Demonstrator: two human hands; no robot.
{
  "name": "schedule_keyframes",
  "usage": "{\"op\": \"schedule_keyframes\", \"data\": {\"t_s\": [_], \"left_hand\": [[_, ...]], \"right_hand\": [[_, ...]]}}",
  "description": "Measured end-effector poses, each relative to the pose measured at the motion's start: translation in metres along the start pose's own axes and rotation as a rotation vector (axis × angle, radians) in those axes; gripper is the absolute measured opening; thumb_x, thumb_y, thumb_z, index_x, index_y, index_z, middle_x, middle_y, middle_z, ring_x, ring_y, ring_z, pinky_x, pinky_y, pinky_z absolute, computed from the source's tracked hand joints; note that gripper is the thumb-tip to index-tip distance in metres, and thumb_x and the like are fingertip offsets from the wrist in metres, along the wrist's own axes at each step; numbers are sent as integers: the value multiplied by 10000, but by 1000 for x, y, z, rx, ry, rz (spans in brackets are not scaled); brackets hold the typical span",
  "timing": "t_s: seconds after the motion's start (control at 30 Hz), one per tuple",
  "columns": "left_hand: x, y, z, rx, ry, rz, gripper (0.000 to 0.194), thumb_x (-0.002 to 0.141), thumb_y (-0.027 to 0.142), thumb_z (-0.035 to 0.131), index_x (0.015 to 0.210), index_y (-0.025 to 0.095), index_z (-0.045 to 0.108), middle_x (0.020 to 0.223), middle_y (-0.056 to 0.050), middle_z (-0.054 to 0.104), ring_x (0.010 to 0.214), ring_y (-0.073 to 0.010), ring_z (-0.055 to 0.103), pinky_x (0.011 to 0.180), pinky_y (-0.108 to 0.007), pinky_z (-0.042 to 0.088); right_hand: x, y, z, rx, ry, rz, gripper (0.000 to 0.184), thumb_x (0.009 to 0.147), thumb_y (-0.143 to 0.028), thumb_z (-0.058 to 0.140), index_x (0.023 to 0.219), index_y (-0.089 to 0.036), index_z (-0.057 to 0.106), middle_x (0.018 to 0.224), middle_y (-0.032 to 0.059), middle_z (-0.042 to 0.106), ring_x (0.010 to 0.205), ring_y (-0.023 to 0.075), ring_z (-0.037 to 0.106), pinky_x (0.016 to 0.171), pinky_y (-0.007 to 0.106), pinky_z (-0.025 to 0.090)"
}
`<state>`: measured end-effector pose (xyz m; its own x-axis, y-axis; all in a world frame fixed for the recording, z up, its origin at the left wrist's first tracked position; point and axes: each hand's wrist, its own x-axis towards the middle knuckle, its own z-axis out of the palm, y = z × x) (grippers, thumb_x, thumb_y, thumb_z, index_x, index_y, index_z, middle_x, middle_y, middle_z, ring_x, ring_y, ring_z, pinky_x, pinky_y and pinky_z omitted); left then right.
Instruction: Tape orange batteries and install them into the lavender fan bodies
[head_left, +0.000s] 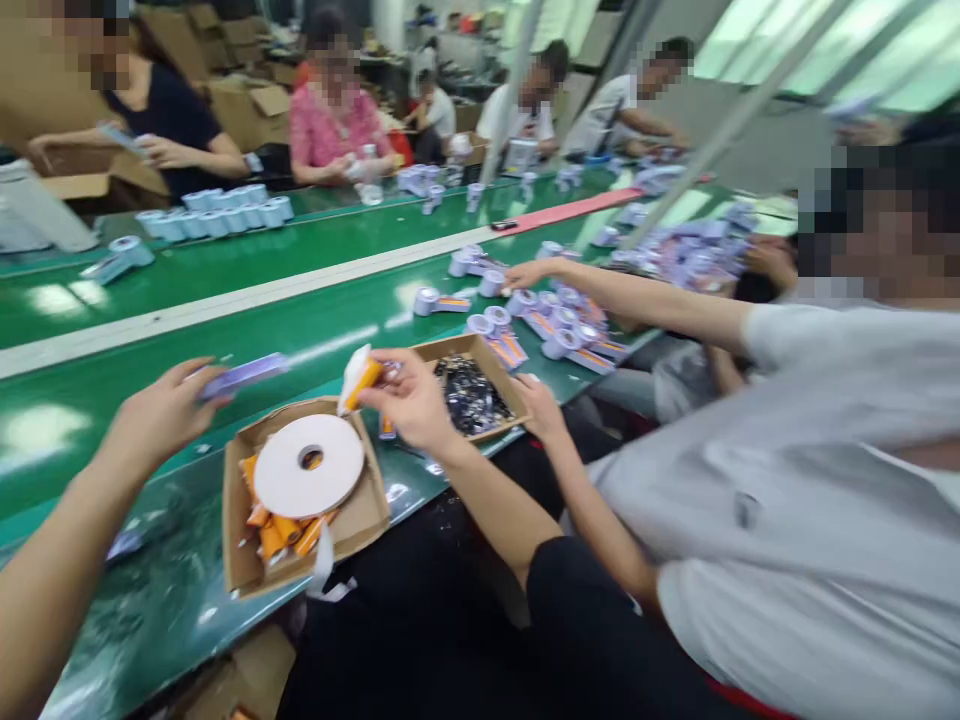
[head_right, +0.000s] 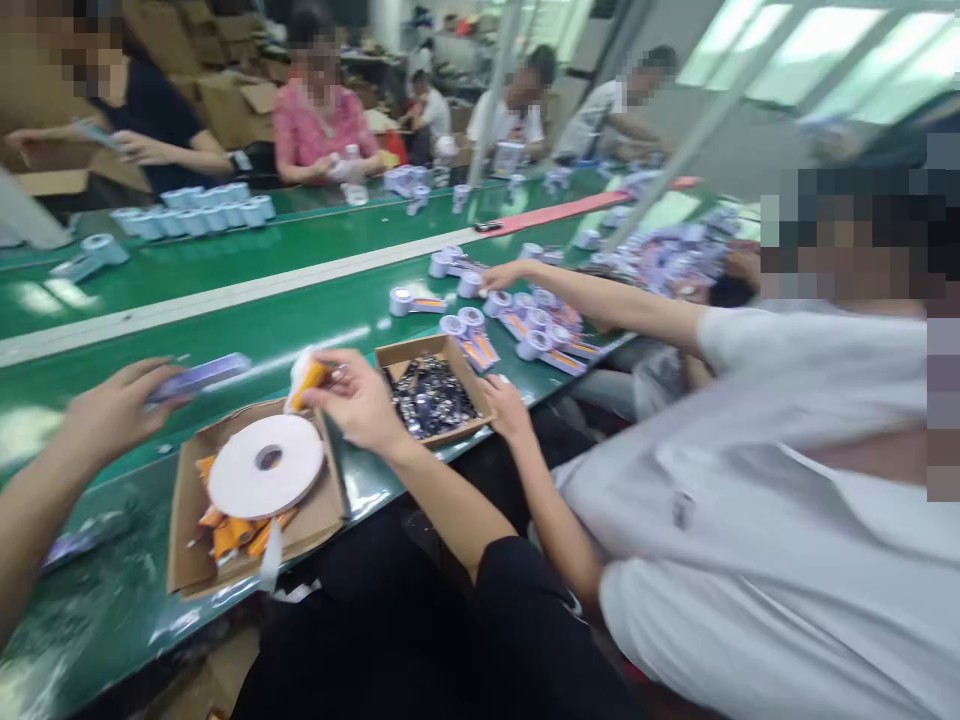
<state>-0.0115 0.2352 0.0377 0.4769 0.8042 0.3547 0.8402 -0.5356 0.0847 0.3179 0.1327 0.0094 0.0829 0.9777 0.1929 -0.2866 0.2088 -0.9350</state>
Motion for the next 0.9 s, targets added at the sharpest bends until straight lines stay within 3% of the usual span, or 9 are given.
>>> {"op": "schedule_keyframes", "data": {"t_s": [0.07, 0.13, 0.23, 0.33, 0.43, 0.6, 0.77, 0.9], "left_hand": [[26, -16, 32, 63, -267, 8, 504, 1145, 393, 423, 1552, 178, 628, 1662, -140, 588, 1419, -343, 647, 1115, -522, 591], [54, -30, 60, 98, -408, 38, 462, 1087, 295, 505, 1499, 189, 685, 1709, -171, 542, 1512, -348, 566, 1167, -493, 552], [78, -40, 92, 91, -495, 165, 461, 1009, 190, 551, 1418, 226, 760, 1700, -174, 537, 1552, -349, 483, 1210, -500, 502], [87, -37, 111, 96, -536, 180, 459, 919, 176, 633, 1342, 202, 807, 1613, -190, 598, 1442, -375, 517, 1189, -510, 481], [98, -30, 116, 64, -592, 119, 327, 910, 246, 684, 1189, 191, 844, 1414, -161, 733, 1270, -330, 588, 1167, -468, 448], [122, -28, 104, -19, -692, 47, 299, 972, 386, 669, 1185, 253, 832, 1207, -73, 828, 1101, -271, 701, 1011, -360, 469], [121, -20, 100, -27, -579, -51, 353, 1072, 368, 534, 1277, 214, 777, 1259, -101, 823, 1136, -271, 733, 927, -331, 466], [119, -10, 110, -23, -533, -76, 379, 1093, 376, 489, 1304, 209, 756, 1312, -121, 811, 1207, -298, 732, 946, -341, 478]], "right_hand": [[22, -5, -2, -90, -27, -66, 612, 754, -449, 956, 1249, -271, 644, 1112, 18, 731, 1074, 200, 755, 1020, 383, 671], [48, -4, -6, -181, -103, -102, 538, 798, -382, 910, 1254, -265, 649, 1117, 18, 721, 1073, 191, 748, 994, 366, 676], [87, 8, -8, -298, -234, -110, 458, 850, -294, 826, 1276, -257, 663, 1131, 19, 704, 1004, 180, 742, 923, 365, 685], [123, 32, -7, -442, -346, -120, 433, 855, -202, 766, 1282, -242, 711, 1253, 54, 675, 1066, 198, 729, 951, 396, 679], [150, 63, -1, -581, -452, -87, 441, 820, -130, 760, 1255, -205, 773, 1300, 86, 684, 1190, 234, 705, 1071, 447, 642], [165, 99, 7, -659, -422, -26, 503, 845, -135, 772, 1346, -168, 778, 1177, 65, 785, 989, 196, 765, 1087, 464, 622], [161, 108, 10, -749, -454, -86, 463, 864, -103, 784, 1322, -161, 824, 1120, 62, 858, 983, 201, 796, 1028, 381, 623], [161, 103, 18, -1059, -521, -85, 474, 934, -97, 762, 1393, -205, 809, 1174, 84, 874, 1037, 239, 815, 1007, 366, 599]]}}
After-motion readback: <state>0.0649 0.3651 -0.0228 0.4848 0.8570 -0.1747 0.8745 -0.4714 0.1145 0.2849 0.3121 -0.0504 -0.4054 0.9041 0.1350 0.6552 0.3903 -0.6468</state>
